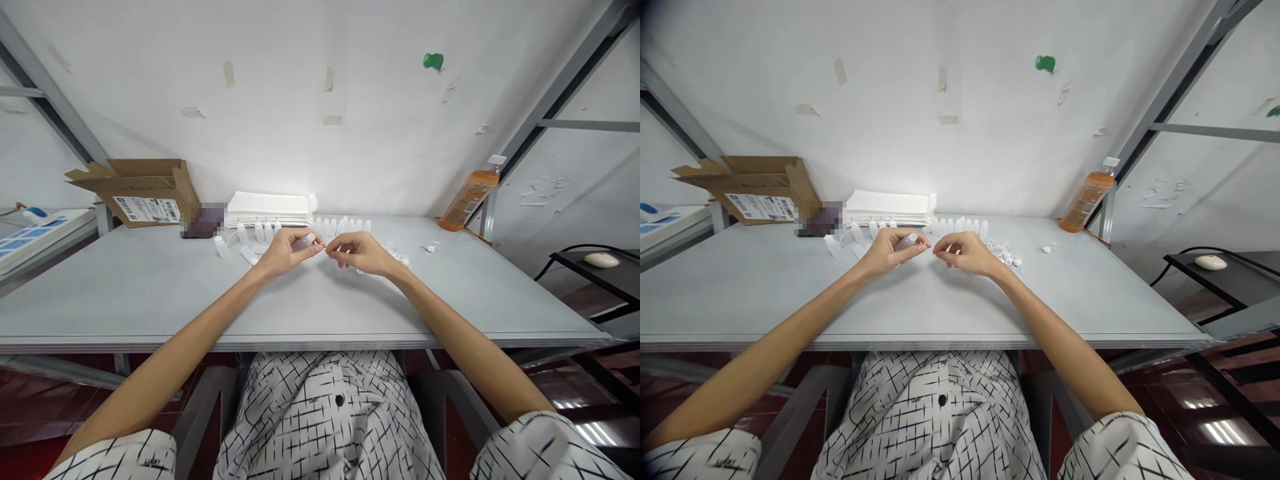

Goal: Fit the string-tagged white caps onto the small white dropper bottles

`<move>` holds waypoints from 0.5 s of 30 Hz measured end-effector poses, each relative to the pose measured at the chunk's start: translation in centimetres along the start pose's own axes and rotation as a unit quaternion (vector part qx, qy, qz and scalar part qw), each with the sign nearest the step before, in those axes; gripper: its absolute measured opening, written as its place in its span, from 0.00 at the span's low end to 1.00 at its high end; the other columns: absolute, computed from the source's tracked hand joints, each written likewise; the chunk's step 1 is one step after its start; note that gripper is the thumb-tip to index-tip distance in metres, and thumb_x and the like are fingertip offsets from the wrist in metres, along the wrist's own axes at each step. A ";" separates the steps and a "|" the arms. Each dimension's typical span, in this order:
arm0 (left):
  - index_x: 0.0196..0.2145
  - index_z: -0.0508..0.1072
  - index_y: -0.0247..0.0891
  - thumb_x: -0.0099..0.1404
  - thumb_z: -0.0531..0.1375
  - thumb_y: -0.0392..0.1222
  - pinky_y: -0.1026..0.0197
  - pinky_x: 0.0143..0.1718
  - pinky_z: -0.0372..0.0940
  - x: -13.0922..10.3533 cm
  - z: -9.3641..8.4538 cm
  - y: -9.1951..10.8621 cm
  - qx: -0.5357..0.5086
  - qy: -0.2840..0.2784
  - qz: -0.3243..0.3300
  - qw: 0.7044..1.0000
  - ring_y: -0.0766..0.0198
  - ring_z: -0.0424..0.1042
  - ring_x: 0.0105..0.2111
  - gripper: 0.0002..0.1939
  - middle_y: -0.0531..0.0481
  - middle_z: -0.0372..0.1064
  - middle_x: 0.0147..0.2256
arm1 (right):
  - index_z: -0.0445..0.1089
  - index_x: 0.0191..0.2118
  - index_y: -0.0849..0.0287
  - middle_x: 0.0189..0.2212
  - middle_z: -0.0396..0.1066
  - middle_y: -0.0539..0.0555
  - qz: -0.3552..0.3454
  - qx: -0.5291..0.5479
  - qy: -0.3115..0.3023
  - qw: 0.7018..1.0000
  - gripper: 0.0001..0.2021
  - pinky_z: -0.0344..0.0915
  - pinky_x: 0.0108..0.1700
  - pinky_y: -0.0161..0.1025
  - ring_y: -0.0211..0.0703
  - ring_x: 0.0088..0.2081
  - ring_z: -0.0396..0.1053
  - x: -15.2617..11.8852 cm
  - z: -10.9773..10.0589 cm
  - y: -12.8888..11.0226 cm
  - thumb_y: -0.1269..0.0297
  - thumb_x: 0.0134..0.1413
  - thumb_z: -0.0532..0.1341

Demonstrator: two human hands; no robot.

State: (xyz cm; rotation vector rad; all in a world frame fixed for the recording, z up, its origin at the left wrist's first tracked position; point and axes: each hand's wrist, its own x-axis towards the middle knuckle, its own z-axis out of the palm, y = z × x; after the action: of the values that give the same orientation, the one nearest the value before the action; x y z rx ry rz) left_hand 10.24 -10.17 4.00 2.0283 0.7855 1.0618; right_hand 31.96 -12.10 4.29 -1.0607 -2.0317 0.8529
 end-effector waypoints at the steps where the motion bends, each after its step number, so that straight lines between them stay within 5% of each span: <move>1: 0.34 0.79 0.35 0.61 0.64 0.50 0.63 0.28 0.57 0.0 0.0 0.0 0.001 -0.001 0.001 1.000 0.67 0.64 0.27 0.14 0.50 0.71 0.28 | 0.77 0.35 0.62 0.28 0.75 0.53 0.002 -0.002 0.004 1.000 0.09 0.62 0.23 0.33 0.37 0.25 0.71 0.0 0.0 0.1 0.63 0.54 0.62; 8: 0.40 0.80 0.36 0.62 0.64 0.49 0.61 0.36 0.61 0.1 0.0 0.2 0.018 -0.014 0.000 1.000 0.63 0.68 0.31 0.15 0.52 0.70 0.27 | 0.73 0.44 0.60 0.31 0.74 0.52 0.020 0.030 0.080 0.996 0.13 0.67 0.28 0.36 0.36 0.23 0.71 0.2 -0.5 0.3 0.64 0.52 0.65; 15: 0.44 0.77 0.38 0.63 0.61 0.48 0.58 0.47 0.62 0.2 0.2 0.0 0.033 -0.053 0.010 0.998 0.59 0.71 0.41 0.15 0.47 0.75 0.43 | 0.75 0.33 0.61 0.26 0.72 0.51 0.014 0.139 0.073 0.988 0.10 0.68 0.29 0.38 0.38 0.25 0.70 0.1 -0.9 -0.5 0.60 0.49 0.69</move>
State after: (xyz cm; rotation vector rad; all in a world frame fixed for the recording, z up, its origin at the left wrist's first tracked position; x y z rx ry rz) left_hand 10.52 -10.10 4.01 2.1322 0.7560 0.9421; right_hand 32.41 -12.03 5.22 -0.9657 -1.7221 1.0094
